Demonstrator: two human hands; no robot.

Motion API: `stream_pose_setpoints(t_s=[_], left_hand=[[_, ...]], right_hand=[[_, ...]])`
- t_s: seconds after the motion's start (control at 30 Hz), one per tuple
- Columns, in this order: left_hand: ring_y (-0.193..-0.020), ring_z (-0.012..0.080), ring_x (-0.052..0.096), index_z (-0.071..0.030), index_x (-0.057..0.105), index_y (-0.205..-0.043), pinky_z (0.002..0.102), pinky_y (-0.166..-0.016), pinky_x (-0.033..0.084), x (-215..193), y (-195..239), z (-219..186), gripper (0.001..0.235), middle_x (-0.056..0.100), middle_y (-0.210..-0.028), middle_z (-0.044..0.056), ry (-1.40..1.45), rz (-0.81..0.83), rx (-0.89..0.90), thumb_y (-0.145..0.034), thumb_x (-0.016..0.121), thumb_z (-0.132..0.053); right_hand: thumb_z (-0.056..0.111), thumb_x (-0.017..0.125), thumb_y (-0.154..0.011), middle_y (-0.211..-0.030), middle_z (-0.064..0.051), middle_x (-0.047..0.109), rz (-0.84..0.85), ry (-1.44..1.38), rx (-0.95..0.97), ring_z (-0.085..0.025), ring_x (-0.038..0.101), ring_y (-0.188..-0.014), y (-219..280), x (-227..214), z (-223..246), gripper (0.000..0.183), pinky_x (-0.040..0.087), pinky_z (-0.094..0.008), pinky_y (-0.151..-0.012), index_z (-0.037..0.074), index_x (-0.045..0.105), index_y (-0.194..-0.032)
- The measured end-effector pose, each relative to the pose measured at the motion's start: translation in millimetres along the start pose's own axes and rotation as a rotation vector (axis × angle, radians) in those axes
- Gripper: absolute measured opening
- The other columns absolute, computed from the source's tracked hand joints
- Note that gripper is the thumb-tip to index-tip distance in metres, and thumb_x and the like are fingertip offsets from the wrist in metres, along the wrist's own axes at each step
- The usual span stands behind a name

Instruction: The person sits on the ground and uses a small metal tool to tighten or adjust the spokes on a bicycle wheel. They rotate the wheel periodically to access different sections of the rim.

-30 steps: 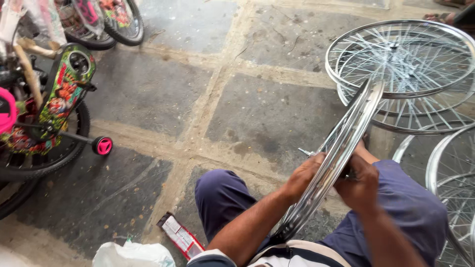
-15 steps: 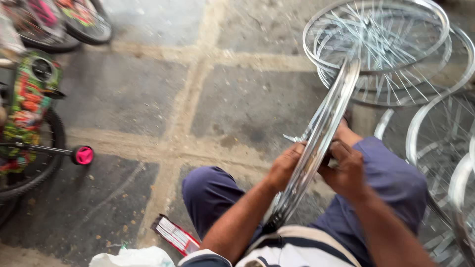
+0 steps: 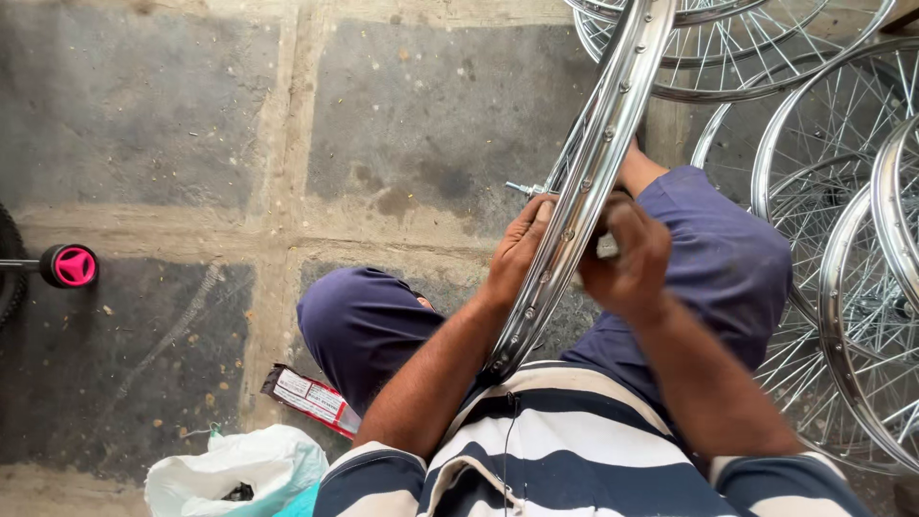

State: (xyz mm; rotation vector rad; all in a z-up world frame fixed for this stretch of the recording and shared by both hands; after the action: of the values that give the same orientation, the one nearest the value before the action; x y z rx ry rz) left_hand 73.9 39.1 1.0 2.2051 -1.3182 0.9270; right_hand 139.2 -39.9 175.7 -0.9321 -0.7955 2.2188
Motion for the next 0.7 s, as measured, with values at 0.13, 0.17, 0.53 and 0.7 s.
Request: stream_pose_setpoints(t_s=[0.13, 0.17, 0.53, 0.7], left_hand=[[-0.094, 0.0103, 0.067, -0.007, 0.054, -0.147, 0.027, -0.083, 0.059, 6.3, 10.7, 1.7, 0.044, 0.071, -0.111, 0.006, 0.02, 0.147, -0.03, -0.111, 0.049, -0.033], [-0.092, 0.0103, 0.068, -0.008, 0.054, -0.146, 0.027, -0.081, 0.06, 6.8, 11.4, 1.0, 0.044, 0.071, -0.11, 0.006, 0.008, 0.161, -0.027, -0.111, 0.049, -0.034], [-0.098, 0.0128, 0.067, 0.003, 0.053, -0.146, 0.029, -0.087, 0.059, 6.2, 8.6, 4.7, 0.044, 0.069, -0.115, 0.009, 0.166, 0.161, -0.037, -0.115, 0.054, -0.029], [-0.107, 0.0109, 0.066, -0.005, 0.047, -0.153, 0.027, -0.094, 0.057, 3.0, 13.5, -2.9, 0.049, 0.068, -0.123, 0.008, -0.024, 0.148, -0.012, -0.113, 0.052, -0.031]], right_hand=[[0.002, 0.085, -0.087, -0.099, -0.012, 0.073, 0.01, 0.069, 0.203, -0.016, 0.072, -0.081, 20.1, 3.5, -13.3, 0.029, 0.057, -0.032, -0.066, 0.003, 0.062, -0.105], [0.002, 0.084, -0.087, -0.099, -0.011, 0.074, 0.089, 0.023, 0.24, -0.016, 0.073, -0.083, 19.8, 2.9, -16.8, 0.03, 0.059, -0.032, -0.069, 0.002, 0.065, -0.11], [0.013, 0.094, -0.076, -0.09, -0.012, 0.073, 0.158, 0.118, 0.212, -0.019, 0.073, -0.076, -7.0, 8.8, -14.4, 0.035, 0.057, -0.031, -0.065, 0.002, 0.073, -0.102], [0.01, 0.088, -0.09, -0.11, -0.014, 0.075, 0.107, -0.03, 0.241, -0.021, 0.076, -0.091, 2.4, 4.7, -12.8, 0.036, 0.061, -0.031, -0.077, 0.0, 0.072, -0.119]])
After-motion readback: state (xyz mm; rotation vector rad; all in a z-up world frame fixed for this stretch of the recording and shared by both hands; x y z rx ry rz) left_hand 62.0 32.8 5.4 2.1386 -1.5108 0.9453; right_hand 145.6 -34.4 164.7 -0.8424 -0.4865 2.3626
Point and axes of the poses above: each hand's wrist, its own y-axis away from the middle knuckle, its own x-axis out of the palm, z = x × y, the point moved 8 cm from there along -y, towards the middle knuckle
